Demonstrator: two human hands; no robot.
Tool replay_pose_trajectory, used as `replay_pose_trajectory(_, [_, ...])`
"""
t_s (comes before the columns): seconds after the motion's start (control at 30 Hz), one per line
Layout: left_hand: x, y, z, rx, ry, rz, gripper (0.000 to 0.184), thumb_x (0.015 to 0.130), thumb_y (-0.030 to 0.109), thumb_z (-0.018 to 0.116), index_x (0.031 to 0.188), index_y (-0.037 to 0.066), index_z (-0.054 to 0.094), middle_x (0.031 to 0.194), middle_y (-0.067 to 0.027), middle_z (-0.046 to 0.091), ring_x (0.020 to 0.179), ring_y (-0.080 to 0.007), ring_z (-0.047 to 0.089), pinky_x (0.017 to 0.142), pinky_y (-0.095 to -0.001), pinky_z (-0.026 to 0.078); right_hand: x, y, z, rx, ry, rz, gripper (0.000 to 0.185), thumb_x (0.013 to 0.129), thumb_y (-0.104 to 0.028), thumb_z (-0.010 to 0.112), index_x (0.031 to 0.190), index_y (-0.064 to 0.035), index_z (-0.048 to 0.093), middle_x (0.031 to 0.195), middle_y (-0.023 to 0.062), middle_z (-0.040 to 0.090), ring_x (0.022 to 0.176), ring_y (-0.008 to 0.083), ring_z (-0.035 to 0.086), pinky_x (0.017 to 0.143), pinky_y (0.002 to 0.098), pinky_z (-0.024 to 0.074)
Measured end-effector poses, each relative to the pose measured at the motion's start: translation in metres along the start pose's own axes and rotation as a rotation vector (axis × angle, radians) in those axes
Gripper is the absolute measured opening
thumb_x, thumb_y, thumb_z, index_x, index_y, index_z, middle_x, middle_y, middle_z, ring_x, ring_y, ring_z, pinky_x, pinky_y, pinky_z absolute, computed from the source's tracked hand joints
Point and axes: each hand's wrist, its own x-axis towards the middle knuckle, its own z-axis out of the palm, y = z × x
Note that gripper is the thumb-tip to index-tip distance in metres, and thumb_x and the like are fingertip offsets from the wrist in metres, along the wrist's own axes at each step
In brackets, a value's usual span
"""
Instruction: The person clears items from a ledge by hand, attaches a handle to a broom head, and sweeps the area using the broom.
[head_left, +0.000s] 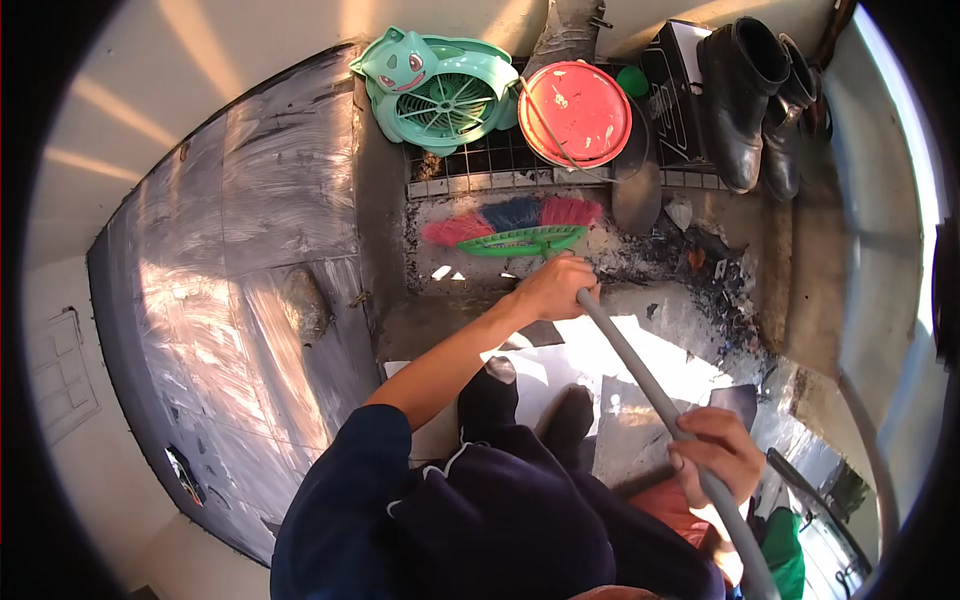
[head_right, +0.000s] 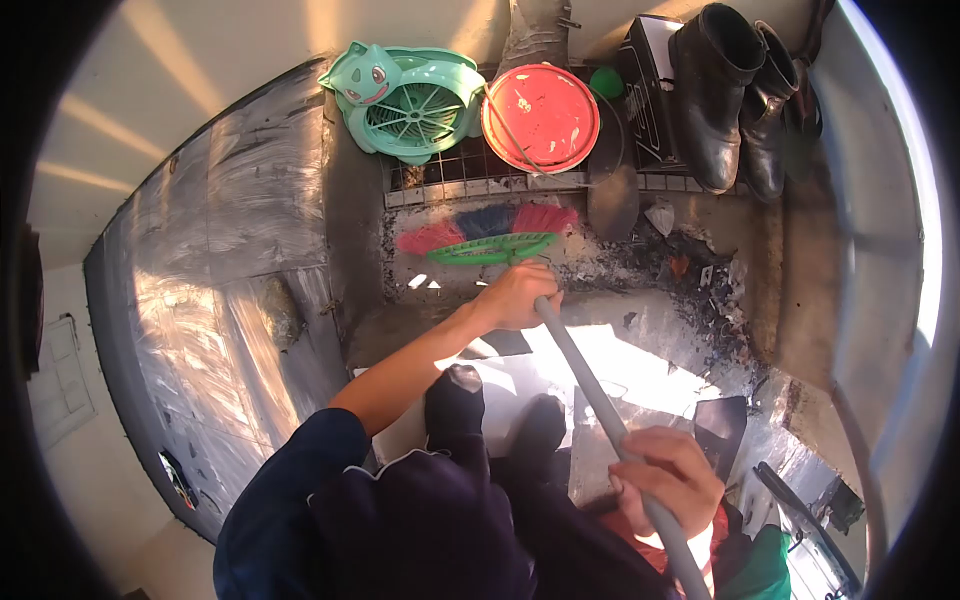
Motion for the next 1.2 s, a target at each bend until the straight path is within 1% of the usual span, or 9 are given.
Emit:
replay_pose_trajectory(0.1, [-0.014,-0.037,0.005,-0.002,-0.076,-0.184,0.008,0.065,0.008,0.073,0.067,0.007,0.065,0.067,-0.0070,0.060,0.077,-0.0280,0.062,0.079,-0.0394,0.048,0.013,0.012,0.013,-0.016,-0.051,0.262,0.014,0.072,-0.001,0.075,0.086,-0.0027,0.074,0.095,0.0140,0.068,0.083,0.0269,0.069,0.068,0.0324,0.0556])
replay_pose_trajectory(0.2, [-0.018,-0.008,-0.015,0.020,-0.036,-0.063,0.016,0.073,0.006,0.070,0.063,0.006,0.057,0.064,-0.0076,0.056,0.071,-0.0279,0.059,0.074,-0.0402,0.047,0.008,-0.006,0.016,-0.051,-0.065,0.025,0.014,0.073,-0.008,0.078,0.086,-0.0061,0.075,0.093,0.0107,0.068,0.086,0.0267,0.069,0.071,0.0334,0.0558])
replay_pose_trajectory(0.37, [-0.034,0.046,-0.050,-0.023,-0.011,-0.131,0.022,0.078,0.010,0.069,0.061,0.005,0.055,0.062,-0.0090,0.053,0.067,-0.0290,0.056,0.068,-0.0403,0.046,0.032,-0.046,-0.015,0.005,-0.195,0.096,0.015,0.071,-0.008,0.078,0.085,-0.0043,0.074,0.092,0.0114,0.068,0.086,0.0289,0.068,0.073,0.0354,0.0555])
replay_pose_trajectory(0.57, [-0.032,0.027,0.004,-0.189,-0.146,-0.130,0.024,0.079,0.013,0.067,0.060,0.002,0.057,0.064,-0.0133,0.056,0.068,-0.0341,0.059,0.065,-0.0435,0.047,0.040,-0.054,-0.014,-0.132,-0.236,0.095,0.014,0.072,-0.012,0.076,0.078,-0.0007,0.071,0.086,0.0149,0.069,0.083,0.0303,0.068,0.071,0.0356,0.0547])
replay_pose_trajectory(0.7, [0.035,0.048,0.048,-0.356,-0.297,-0.102,0.022,0.077,0.013,0.068,0.062,0.002,0.058,0.065,-0.0149,0.057,0.072,-0.0346,0.061,0.066,-0.0431,0.047,0.055,-0.077,-0.034,-0.279,0.006,0.075,0.019,0.070,-0.016,0.071,0.067,0.0006,0.064,0.075,0.0164,0.065,0.067,0.0269,0.062,0.058,0.0342,0.0467])
replay_pose_trajectory(0.77, [0.059,0.063,0.068,-0.406,-0.083,0.035,0.023,0.078,0.017,0.072,0.068,0.002,0.057,0.071,-0.0123,0.057,0.073,-0.0319,0.059,0.067,-0.0410,0.046,0.059,-0.085,-0.047,-0.364,0.107,0.137,0.024,0.072,-0.019,0.067,0.063,0.0022,0.060,0.071,0.0169,0.061,0.061,0.0246,0.057,0.054,0.0333,0.0401])
replay_pose_trajectory(0.9, [0.072,0.112,0.032,-0.427,0.255,-0.010,0.030,0.076,0.022,0.080,0.078,0.004,0.056,0.077,-0.0078,0.054,0.073,-0.0269,0.056,0.066,-0.0380,0.045,0.046,-0.086,-0.067,-0.432,0.345,-0.008,0.049,0.090,-0.040,0.056,0.067,0.0032,0.053,0.068,0.0176,0.054,0.062,0.0239,0.054,0.058,0.0324,0.0376])
replay_pose_trajectory(1.0, [0.063,0.123,0.003,-0.390,0.449,-0.017,0.036,0.072,0.022,0.086,0.077,0.006,0.055,0.076,-0.0058,0.052,0.070,-0.0229,0.054,0.062,-0.0351,0.044,0.034,-0.074,-0.088,-0.422,0.553,-0.130,0.060,0.093,-0.055,0.051,0.072,0.0008,0.051,0.070,0.0157,0.053,0.061,0.0225,0.051,0.056,0.0326,0.0368])
replay_pose_trajectory(1.2, [0.027,0.108,-0.076,-0.214,0.508,-0.021,0.036,0.071,0.017,0.085,0.067,0.007,0.051,0.067,-0.0048,0.048,0.058,-0.0221,0.050,0.052,-0.0337,0.040,0.057,-0.077,-0.063,-0.342,0.370,-0.212,0.062,0.086,-0.062,0.057,0.072,-0.0015,0.050,0.070,0.0153,0.053,0.060,0.0206,0.050,0.053,0.0311,0.0357])
